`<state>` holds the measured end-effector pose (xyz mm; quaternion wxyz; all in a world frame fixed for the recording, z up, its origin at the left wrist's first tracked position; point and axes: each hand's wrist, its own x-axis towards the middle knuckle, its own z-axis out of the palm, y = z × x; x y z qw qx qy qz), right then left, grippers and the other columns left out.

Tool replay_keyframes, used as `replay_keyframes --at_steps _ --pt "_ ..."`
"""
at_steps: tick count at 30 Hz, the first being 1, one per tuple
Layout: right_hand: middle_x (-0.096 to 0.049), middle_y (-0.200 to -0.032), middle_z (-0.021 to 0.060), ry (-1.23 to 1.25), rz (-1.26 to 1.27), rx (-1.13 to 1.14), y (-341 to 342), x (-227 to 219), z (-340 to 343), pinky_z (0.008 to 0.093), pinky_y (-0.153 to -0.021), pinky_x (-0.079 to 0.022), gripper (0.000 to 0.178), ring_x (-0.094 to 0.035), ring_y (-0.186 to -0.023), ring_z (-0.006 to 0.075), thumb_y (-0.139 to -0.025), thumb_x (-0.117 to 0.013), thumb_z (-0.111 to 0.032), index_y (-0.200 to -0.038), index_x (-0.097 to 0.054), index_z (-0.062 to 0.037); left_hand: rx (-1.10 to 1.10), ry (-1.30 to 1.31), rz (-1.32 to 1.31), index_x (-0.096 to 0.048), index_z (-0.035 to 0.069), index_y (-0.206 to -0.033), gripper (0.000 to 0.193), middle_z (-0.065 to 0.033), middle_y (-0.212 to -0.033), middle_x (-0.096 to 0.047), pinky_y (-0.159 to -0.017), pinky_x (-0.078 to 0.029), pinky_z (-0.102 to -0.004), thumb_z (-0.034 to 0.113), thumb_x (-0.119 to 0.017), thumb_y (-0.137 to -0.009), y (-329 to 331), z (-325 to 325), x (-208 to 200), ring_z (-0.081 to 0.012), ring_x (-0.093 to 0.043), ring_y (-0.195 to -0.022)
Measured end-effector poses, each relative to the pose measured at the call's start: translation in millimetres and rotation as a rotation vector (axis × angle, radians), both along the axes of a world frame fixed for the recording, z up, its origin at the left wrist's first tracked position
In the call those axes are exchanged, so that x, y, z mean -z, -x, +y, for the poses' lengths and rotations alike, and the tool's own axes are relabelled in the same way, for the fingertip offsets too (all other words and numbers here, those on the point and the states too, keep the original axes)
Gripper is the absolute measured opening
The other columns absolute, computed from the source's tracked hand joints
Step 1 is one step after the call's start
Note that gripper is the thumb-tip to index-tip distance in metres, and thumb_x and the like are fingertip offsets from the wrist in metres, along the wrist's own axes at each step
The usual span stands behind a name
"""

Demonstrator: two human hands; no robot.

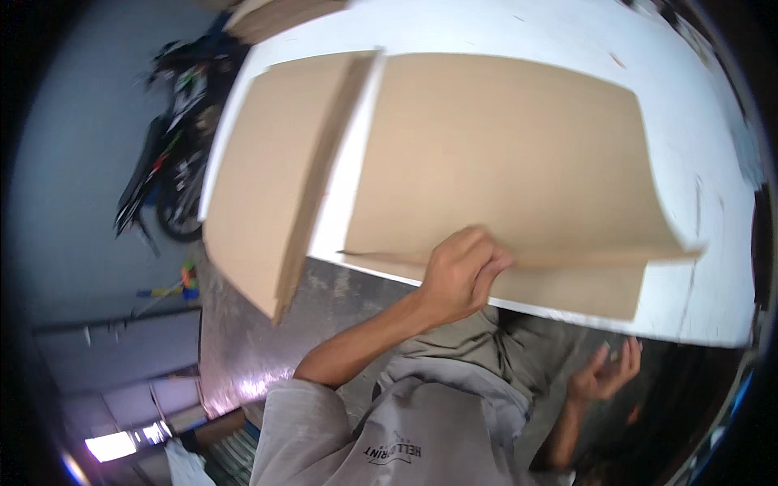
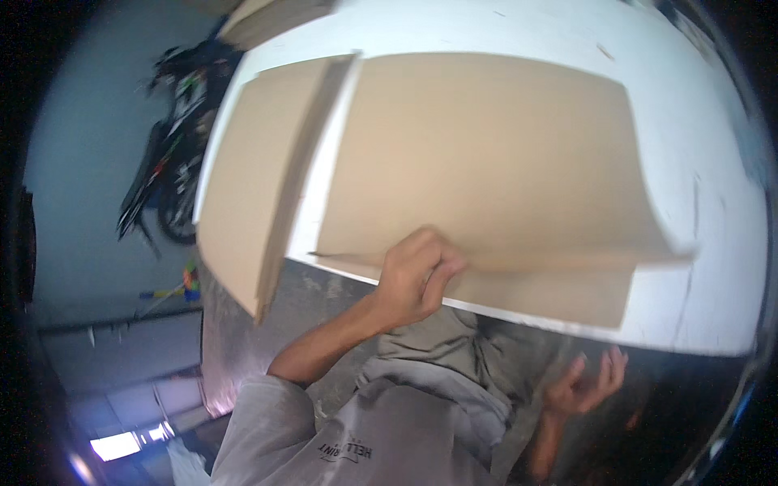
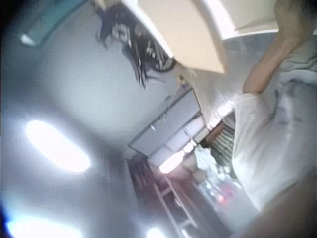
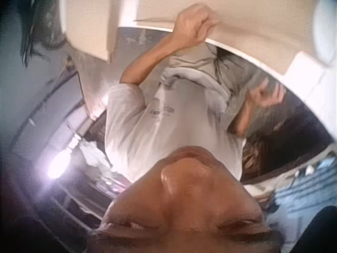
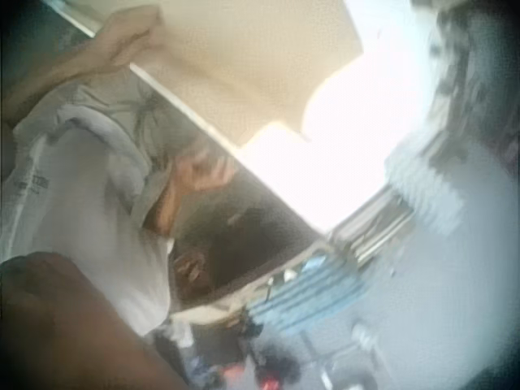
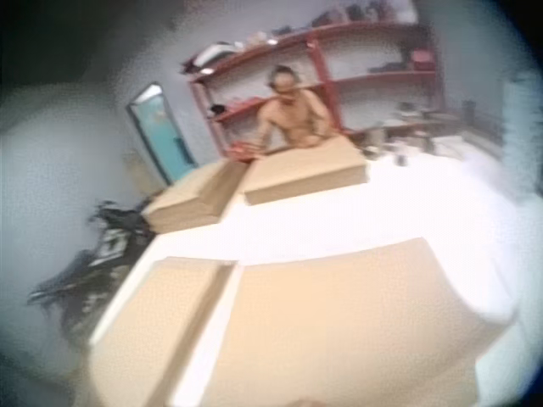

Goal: The person repeatedly folds large flat cardboard sheets in half on a white table, pressing the crease with both hands, then places each folded sheet aside. The action is repeated for multiple sheets throughout the clip.

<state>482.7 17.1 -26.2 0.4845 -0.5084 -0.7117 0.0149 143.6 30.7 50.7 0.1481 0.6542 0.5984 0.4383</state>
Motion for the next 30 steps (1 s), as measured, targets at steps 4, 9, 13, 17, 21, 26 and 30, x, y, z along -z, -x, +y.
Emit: replay_keyframes --at_steps 4,9,13,17,21,26,30 --pt "-0.058 -0.137 0.0259 0.102 0.223 -0.043 -2.0 5.7 -4.6 0.0541 -0.114 -0.048 0.031 -0.058 -0.131 0.0391 -0.102 -0.060 0.006 -0.134 -0.059 0.0086 -0.348 -0.118 -0.463 -0.070 0.003 -0.100 0.027 -0.0022 -0.095 -0.068 -0.074 -0.049 -0.0307 0.028 -0.065 -0.109 74.4 22.2 -81.9 -0.0109 -0.061 -0.085" --pt "-0.060 -0.133 0.0226 0.198 0.392 -0.059 -2.5 14.9 -19.5 0.0438 -0.105 -0.052 0.027 -0.061 -0.122 0.0327 -0.105 -0.059 0.004 -0.132 -0.062 0.0087 -0.575 -0.768 -0.660 -0.071 0.002 -0.103 0.017 -0.0038 -0.096 -0.070 -0.085 -0.051 -0.0302 0.016 -0.063 -0.108 183.6 -13.2 -219.7 -0.0144 -0.062 -0.089" --pt "-0.063 -0.128 0.0196 0.278 0.438 -0.010 0.3 21.3 -33.8 0.0409 -0.103 -0.051 0.025 -0.061 -0.119 0.0291 -0.106 -0.059 0.001 -0.129 -0.063 0.0077 -0.790 -1.278 0.091 -0.073 -0.003 -0.098 0.018 -0.0111 -0.097 -0.076 -0.079 -0.059 -0.0340 0.015 -0.074 -0.103 195.7 -75.3 -276.5 -0.0180 -0.070 -0.085" --pt "-0.064 -0.124 0.0173 0.389 0.547 -0.006 10.2 25.5 -42.9 0.0396 -0.102 -0.050 0.022 -0.061 -0.118 0.0272 -0.105 -0.061 -0.001 -0.125 -0.064 0.0065 -0.913 -1.373 0.450 -0.075 -0.003 -0.097 0.013 -0.0097 -0.093 -0.077 -0.070 -0.057 -0.0299 0.009 -0.074 -0.102 191.8 -89.2 -269.9 -0.0170 -0.070 -0.078" --pt "-0.064 -0.119 0.0157 0.404 0.521 -0.084 18.1 23.5 -45.2 0.0379 -0.099 -0.050 0.017 -0.062 -0.112 0.0254 -0.104 -0.061 0.001 -0.120 -0.065 0.0066 -0.919 -0.967 0.844 -0.076 0.002 -0.094 0.005 -0.0081 -0.088 -0.076 -0.069 -0.055 -0.0299 0.006 -0.077 -0.098 230.0 -76.8 -223.0 -0.0171 -0.069 -0.075" --pt "-0.065 -0.110 0.0135 0.451 0.557 -0.116 18.5 23.0 -45.5 0.0364 -0.093 -0.050 0.014 -0.062 -0.102 0.0236 -0.104 -0.062 0.001 -0.115 -0.066 0.0068 -0.930 -0.304 0.712 -0.073 0.000 -0.091 0.005 -0.0177 -0.083 -0.069 -0.070 -0.054 -0.0415 0.003 -0.072 -0.095 302.6 -67.5 -88.1 -0.0353 -0.067 -0.072" --pt "-0.066 -0.105 0.0131 0.485 0.549 -0.139 14.7 23.3 -47.2 0.0366 -0.091 -0.050 0.012 -0.063 -0.098 0.0239 -0.104 -0.063 0.000 -0.112 -0.067 0.0069 -0.856 0.018 0.339 -0.076 -0.001 -0.097 0.009 -0.0208 -0.088 -0.070 -0.076 -0.055 -0.0443 0.007 -0.071 -0.096 308.4 -85.0 12.1 -0.0378 -0.070 -0.079"
